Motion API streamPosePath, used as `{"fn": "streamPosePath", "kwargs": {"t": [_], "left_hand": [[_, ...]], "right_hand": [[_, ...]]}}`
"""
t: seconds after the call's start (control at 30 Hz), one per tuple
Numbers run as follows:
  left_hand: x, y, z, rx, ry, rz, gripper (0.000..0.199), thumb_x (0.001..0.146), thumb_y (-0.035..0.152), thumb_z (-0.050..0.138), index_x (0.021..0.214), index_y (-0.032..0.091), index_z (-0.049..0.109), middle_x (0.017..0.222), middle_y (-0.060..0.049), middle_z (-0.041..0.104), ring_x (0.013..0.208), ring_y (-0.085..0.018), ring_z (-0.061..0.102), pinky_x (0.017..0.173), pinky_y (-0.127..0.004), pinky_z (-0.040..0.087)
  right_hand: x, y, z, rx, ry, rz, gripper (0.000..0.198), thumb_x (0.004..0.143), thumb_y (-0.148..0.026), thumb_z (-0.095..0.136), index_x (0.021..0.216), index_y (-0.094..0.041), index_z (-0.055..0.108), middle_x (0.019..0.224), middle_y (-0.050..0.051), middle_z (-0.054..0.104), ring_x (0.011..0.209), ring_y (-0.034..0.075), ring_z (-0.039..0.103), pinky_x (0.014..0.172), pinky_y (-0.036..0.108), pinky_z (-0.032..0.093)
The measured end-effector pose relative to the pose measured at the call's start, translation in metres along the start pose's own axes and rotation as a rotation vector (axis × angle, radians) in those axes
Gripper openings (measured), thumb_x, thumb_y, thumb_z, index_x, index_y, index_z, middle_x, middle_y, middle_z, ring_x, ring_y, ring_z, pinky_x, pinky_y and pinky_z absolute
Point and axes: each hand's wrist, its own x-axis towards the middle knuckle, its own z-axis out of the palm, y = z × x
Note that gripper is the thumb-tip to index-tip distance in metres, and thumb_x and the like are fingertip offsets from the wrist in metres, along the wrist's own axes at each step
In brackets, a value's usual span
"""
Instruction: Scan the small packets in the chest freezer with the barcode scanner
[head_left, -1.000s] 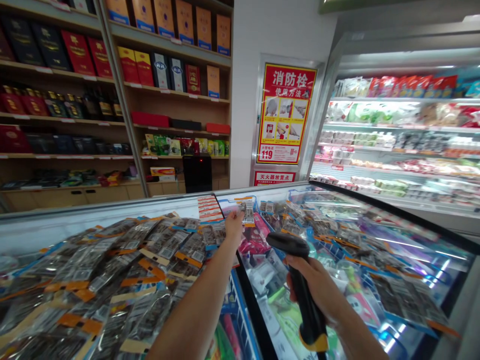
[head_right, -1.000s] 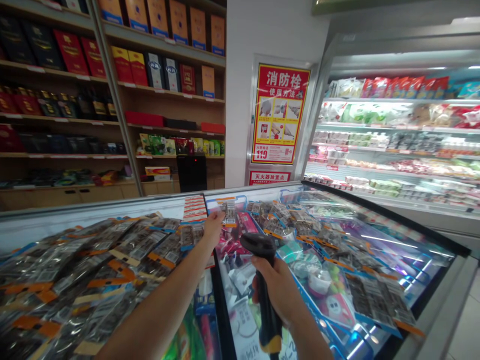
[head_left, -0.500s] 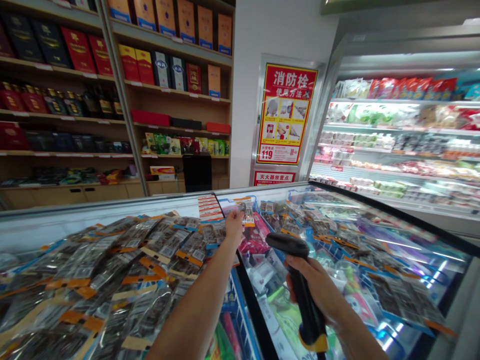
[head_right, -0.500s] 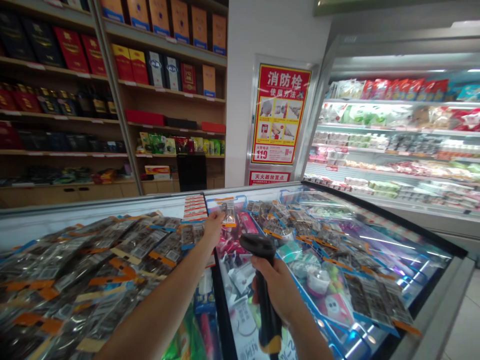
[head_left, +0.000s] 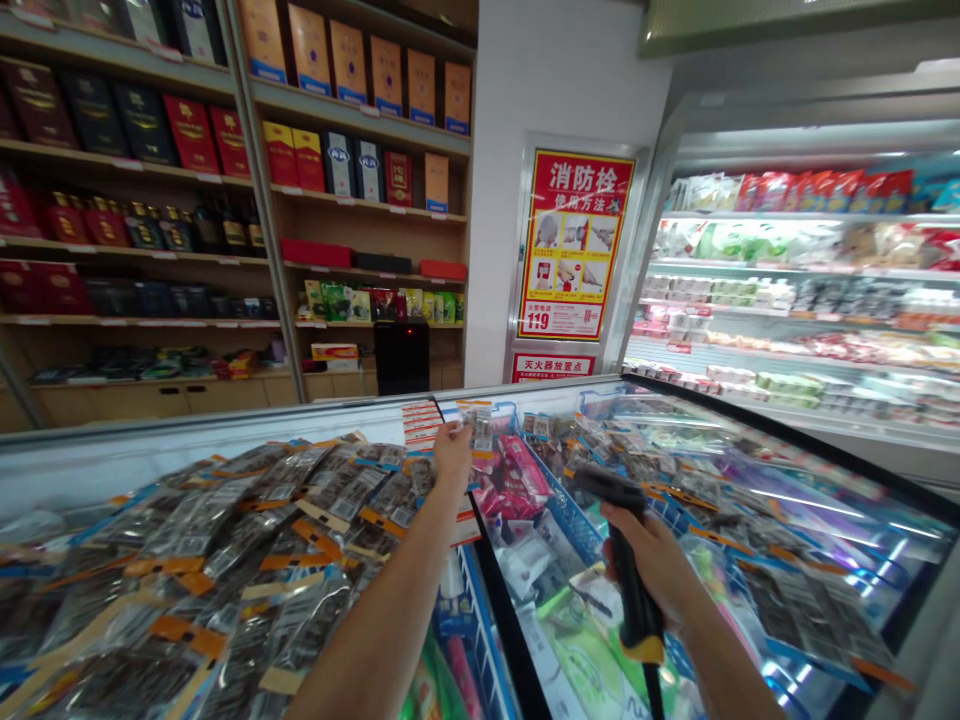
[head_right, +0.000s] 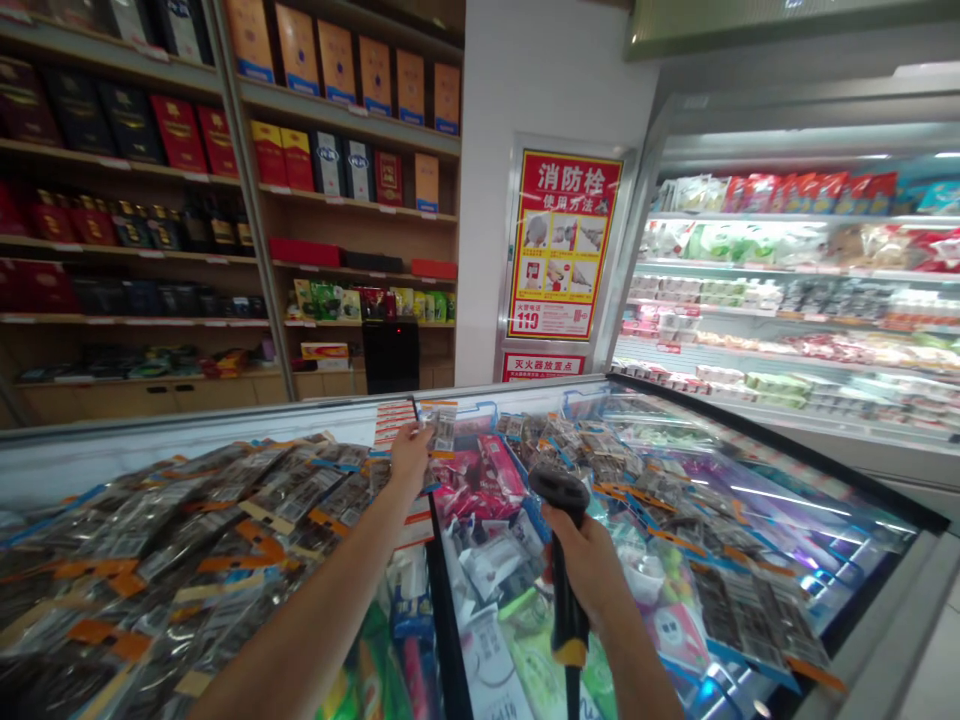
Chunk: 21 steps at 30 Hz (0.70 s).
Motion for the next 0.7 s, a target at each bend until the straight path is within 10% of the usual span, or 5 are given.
{"fn": "streamPosePath", "kwargs": {"t": [0.4,0.57,0.7], "left_hand": [[-0.002,0.079,-0.111,1.34,0.093,0.41,0.047,0.068,0.027,0.048,0.115,0.019,0.046,0.107,-0.015,0.056,0.101,-0.034,0.047,0.081,-0.047,0.036],[-0.02,0.08,-0.023,1.177,-0.04,0.645,0.049,0.073,0.032,0.045,0.12,0.02,0.042,0.127,-0.01,0.04,0.115,-0.026,0.037,0.093,-0.038,0.03],[-0.021,0.041,0.078,1.025,-0.28,0.421,0.062,0.07,0.048,0.048,0.124,0.021,0.038,0.134,-0.012,0.031,0.119,-0.031,0.032,0.091,-0.042,0.032]], "right_hand": [[0.016,-0.01,-0.07,0.065,0.319,-0.048,0.024,0.062,-0.037,0.062,0.06,-0.017,0.048,0.036,-0.004,0.05,0.031,0.012,0.05,0.032,0.021,0.036],[0.004,-0.019,-0.093,0.074,0.334,-0.045,0.024,0.063,-0.037,0.061,0.059,-0.017,0.05,0.04,-0.001,0.054,0.034,0.013,0.051,0.031,0.022,0.036],[-0.011,-0.025,-0.125,0.104,0.334,-0.058,0.027,0.061,-0.041,0.063,0.058,-0.016,0.053,0.042,0.0,0.055,0.036,0.013,0.051,0.033,0.022,0.038]]}}
